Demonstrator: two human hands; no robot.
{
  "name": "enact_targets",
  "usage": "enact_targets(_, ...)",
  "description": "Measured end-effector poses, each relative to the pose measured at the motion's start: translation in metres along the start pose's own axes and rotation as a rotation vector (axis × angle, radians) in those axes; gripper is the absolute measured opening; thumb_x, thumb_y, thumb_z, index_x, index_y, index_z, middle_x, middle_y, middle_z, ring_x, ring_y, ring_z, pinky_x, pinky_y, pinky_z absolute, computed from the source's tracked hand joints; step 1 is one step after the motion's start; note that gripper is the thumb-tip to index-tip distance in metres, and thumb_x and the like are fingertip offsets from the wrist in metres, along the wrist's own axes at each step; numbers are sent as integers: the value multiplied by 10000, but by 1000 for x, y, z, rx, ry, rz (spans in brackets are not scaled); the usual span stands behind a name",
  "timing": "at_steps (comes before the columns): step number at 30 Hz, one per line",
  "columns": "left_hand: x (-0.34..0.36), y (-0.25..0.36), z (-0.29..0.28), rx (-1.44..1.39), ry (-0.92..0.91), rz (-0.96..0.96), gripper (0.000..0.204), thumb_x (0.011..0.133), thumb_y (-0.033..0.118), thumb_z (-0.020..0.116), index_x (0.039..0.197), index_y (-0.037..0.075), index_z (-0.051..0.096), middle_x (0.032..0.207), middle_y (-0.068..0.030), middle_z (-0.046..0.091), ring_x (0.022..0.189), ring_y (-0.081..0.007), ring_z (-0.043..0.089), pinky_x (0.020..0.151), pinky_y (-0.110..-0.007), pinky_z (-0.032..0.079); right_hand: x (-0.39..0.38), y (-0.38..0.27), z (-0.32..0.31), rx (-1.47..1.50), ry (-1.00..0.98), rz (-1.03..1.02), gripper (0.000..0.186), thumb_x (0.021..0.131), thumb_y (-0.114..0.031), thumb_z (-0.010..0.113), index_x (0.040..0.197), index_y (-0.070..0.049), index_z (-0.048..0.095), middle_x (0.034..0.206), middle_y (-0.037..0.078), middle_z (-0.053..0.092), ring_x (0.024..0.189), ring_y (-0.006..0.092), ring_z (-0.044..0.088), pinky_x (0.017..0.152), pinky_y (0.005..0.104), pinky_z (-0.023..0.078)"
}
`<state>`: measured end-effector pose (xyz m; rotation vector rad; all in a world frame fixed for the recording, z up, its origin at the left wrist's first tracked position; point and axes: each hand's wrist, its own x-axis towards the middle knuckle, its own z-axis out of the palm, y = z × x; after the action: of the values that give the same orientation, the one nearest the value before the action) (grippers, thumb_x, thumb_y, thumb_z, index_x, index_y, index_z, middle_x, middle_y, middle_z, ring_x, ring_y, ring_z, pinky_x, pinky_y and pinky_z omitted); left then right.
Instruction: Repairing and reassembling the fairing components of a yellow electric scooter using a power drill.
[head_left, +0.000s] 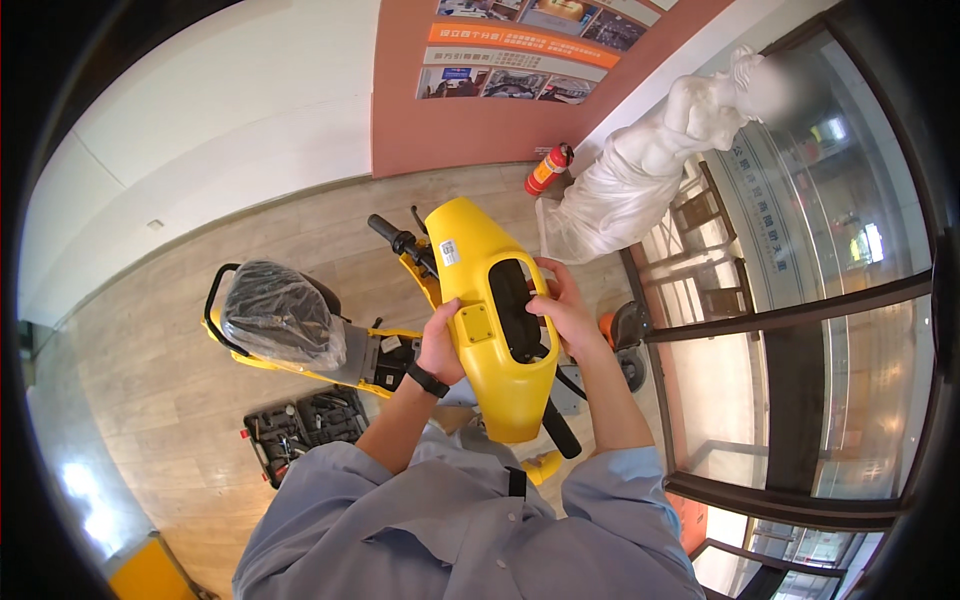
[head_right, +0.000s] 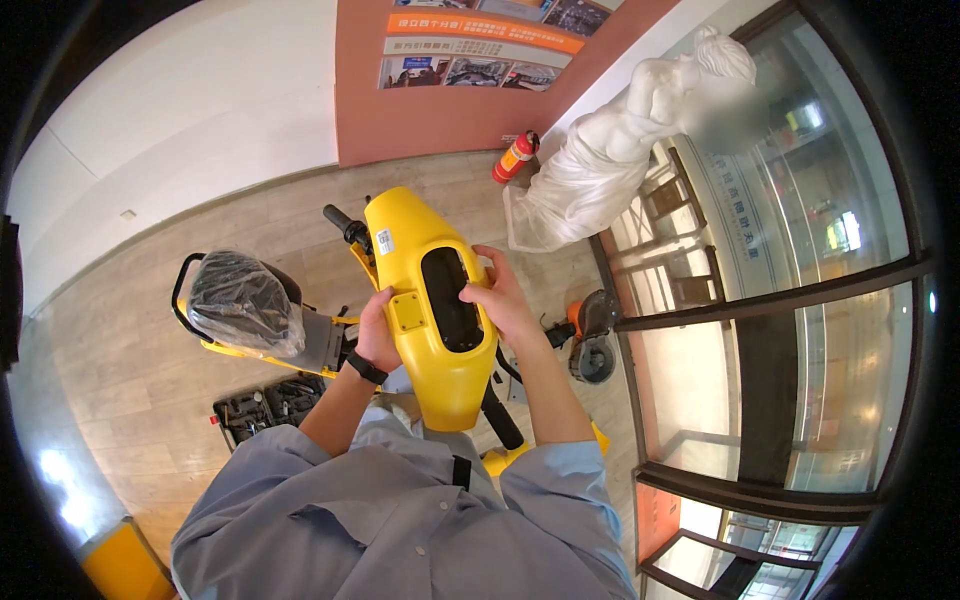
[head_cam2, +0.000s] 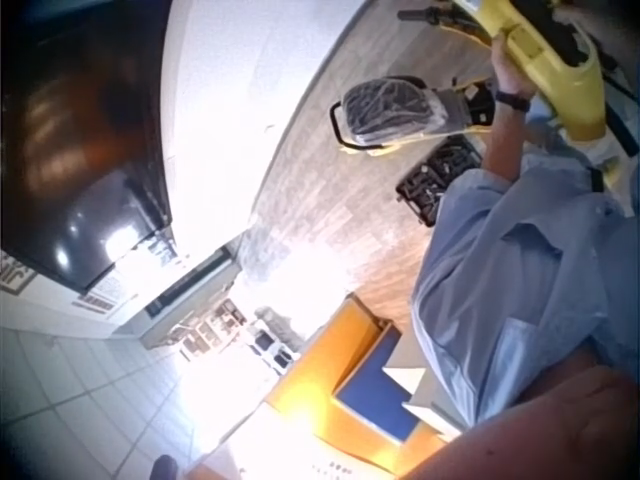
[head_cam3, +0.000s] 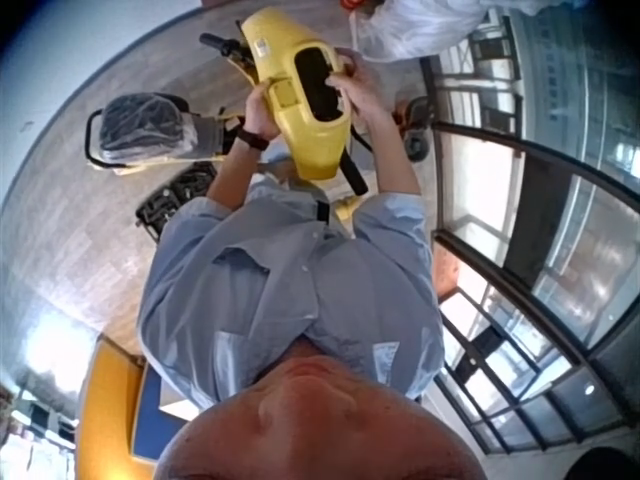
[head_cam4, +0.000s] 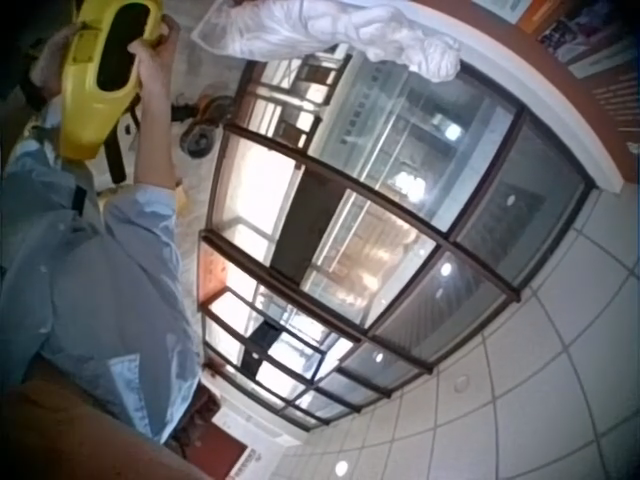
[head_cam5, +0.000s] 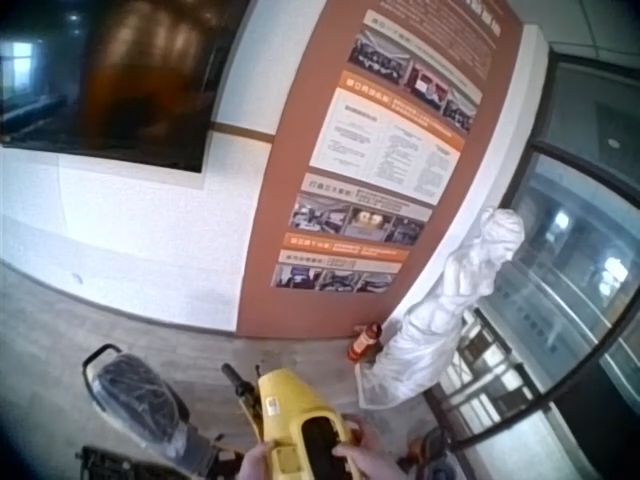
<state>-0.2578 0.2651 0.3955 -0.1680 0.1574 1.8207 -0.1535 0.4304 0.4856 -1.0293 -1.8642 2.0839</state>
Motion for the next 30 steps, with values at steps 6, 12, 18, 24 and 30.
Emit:
enact_targets(6,-4,3,2,-1,7,-3,530,913,335,512,1351,49,430,1311,-149,541,1174,-328,535,1027,-459,410,1,4,3,74,-18,17,690,733,-39,661,1365,-99,390,1037,91,576,908,171,582,775,293,488)
enact_targets(12,-12,10,9,2,-36,-47,533,932,341,503,1369,47,418,1329,-158,530,1187,-324,531,1032,-451,406,5,23,8,231,15,27,527,862,-147,643,1338,-49,438,1119,84,594,980,158,596,837,273,496)
enact_targets(18,-14,14,19,176,34,-73,520,927,316,556,1351,42,432,1279,-136,567,1134,-278,571,982,-399,453,8,26,18,215,103,18,419,932,-209,596,1296,-22,506,1175,91,594,1006,162,604,854,258,481)
enact_targets(24,-4,15,45,618,6,-36,514,917,312,588,1340,54,451,1157,-83,602,1057,-198,596,913,-344,483,14,41,20,47,260,0,458,968,-314,526,1340,-54,462,1188,69,575,1063,148,562,901,303,459)
enact_targets(30,24,-42,61,1533,-110,345,748,872,440,590,1383,-61,373,1373,-240,379,1296,-355,364,1082,-400,305,7,54,-10,647,119,93,370,998,-373,386,1230,-117,521,1128,45,596,1012,179,591,880,362,509)
